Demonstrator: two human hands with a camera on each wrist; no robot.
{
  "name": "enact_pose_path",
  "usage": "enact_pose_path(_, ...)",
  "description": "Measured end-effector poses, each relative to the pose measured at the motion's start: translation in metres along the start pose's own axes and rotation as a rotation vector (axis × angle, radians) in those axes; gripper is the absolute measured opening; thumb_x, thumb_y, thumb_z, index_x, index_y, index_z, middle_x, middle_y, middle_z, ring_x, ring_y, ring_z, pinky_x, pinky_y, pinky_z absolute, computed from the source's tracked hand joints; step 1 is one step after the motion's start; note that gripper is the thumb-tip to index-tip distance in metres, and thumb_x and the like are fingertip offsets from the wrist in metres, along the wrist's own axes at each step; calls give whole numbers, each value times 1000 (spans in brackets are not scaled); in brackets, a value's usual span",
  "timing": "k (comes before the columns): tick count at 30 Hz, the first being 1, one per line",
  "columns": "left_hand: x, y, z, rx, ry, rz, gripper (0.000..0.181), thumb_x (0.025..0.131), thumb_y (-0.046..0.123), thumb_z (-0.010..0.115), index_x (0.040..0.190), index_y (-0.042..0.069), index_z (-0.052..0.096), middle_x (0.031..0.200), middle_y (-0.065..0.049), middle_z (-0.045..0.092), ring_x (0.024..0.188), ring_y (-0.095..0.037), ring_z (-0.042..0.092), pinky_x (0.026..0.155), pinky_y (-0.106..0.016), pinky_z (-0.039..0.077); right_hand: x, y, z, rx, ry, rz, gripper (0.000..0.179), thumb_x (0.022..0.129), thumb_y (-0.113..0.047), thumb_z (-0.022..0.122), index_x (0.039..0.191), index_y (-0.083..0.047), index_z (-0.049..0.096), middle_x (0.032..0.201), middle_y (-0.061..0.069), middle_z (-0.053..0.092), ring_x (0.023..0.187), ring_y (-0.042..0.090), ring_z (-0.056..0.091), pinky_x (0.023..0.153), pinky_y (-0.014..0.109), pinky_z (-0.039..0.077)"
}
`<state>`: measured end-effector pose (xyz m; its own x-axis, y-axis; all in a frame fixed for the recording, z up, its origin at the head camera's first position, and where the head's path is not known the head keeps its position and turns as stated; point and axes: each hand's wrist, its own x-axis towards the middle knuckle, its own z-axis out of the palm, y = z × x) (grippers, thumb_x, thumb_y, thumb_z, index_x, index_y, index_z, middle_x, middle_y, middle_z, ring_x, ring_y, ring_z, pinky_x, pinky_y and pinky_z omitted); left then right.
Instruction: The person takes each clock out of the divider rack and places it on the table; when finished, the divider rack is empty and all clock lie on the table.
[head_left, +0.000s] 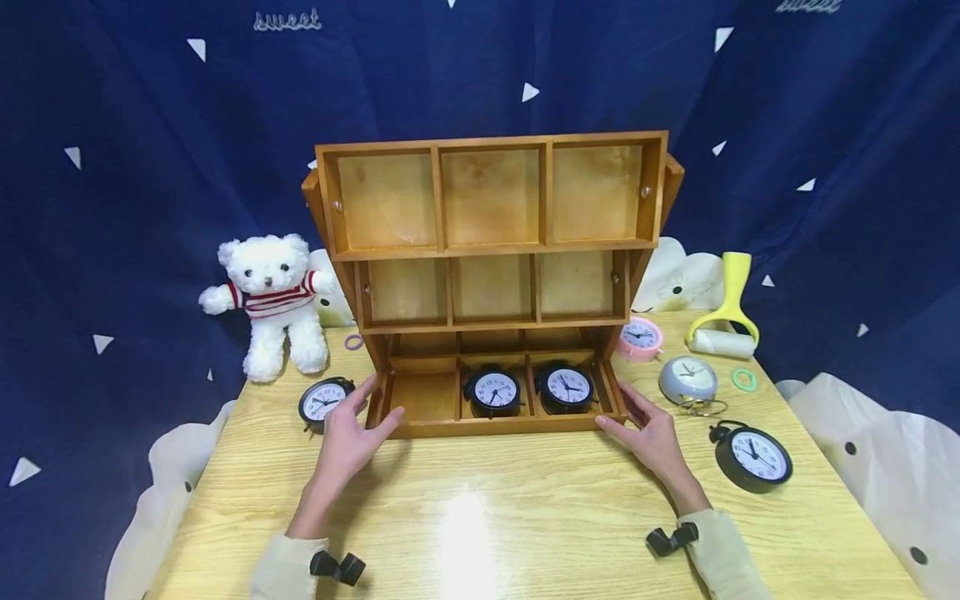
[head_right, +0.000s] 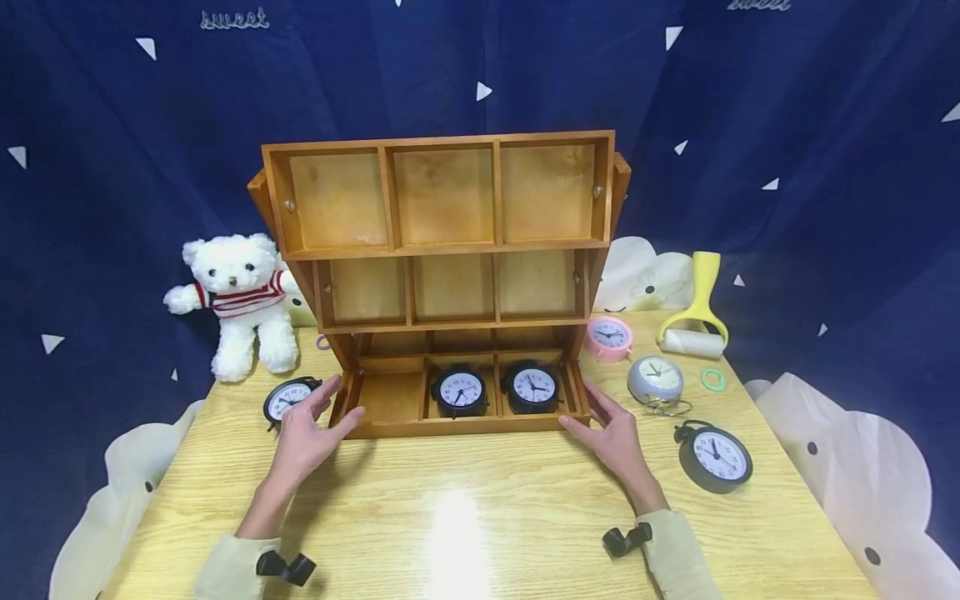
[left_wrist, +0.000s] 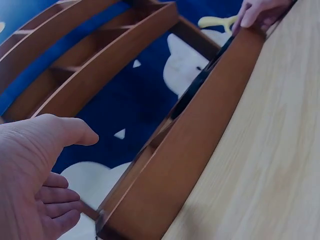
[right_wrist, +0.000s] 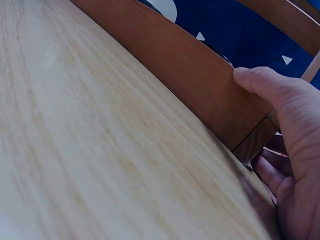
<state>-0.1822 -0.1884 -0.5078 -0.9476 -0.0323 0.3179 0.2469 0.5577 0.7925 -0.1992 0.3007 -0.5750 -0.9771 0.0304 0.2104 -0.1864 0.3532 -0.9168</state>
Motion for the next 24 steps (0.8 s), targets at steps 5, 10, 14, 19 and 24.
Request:
enact_pose_path(5,3,11,17,1,-45,15,76,84,27,88,145,-5,57,145,-22,60,126,-44,62,104,-56,53,-4,-22,0,-16,-14,-5,76,86,-8,87,150,9,49,153,30,48,139,46,48,102,11,45)
enact_pose_path(10,8,25,35,-27,-112,25,74,85,30,87,146,-1,58,144,-20,62,124,-45,64,101,-56,55,-6,-37,0,-28,-22,-3,76,86,-10,87,149,10,49,153,30,48,140,44,48,104,14,45)
enact_pose_path(14,11,39,48,-56,-179,35,74,85,31,87,147,1,58,144,-20,62,125,-44,63,102,-56,55,-8,-39,-1,-28,-28,-3,76,86,-10,87,149,10,49,153,30,48,140,45,48,104,16,46)
enact_pose_path(19,17,51,66,-91,-264,32,76,85,31,87,147,-1,56,140,-24,64,123,-42,65,102,-53,56,-8,-38,-2,-35,-22,-17,76,86,-10,87,149,9,50,153,30,48,139,44,49,107,23,47)
enact_pose_path(24,22,57,81,-93,-365,20,79,86,32,86,148,-5,53,140,-26,63,124,-43,64,104,-51,55,-7,-35,-3,-47,-20,-17,76,86,-11,87,149,10,49,153,29,48,139,44,50,107,24,46)
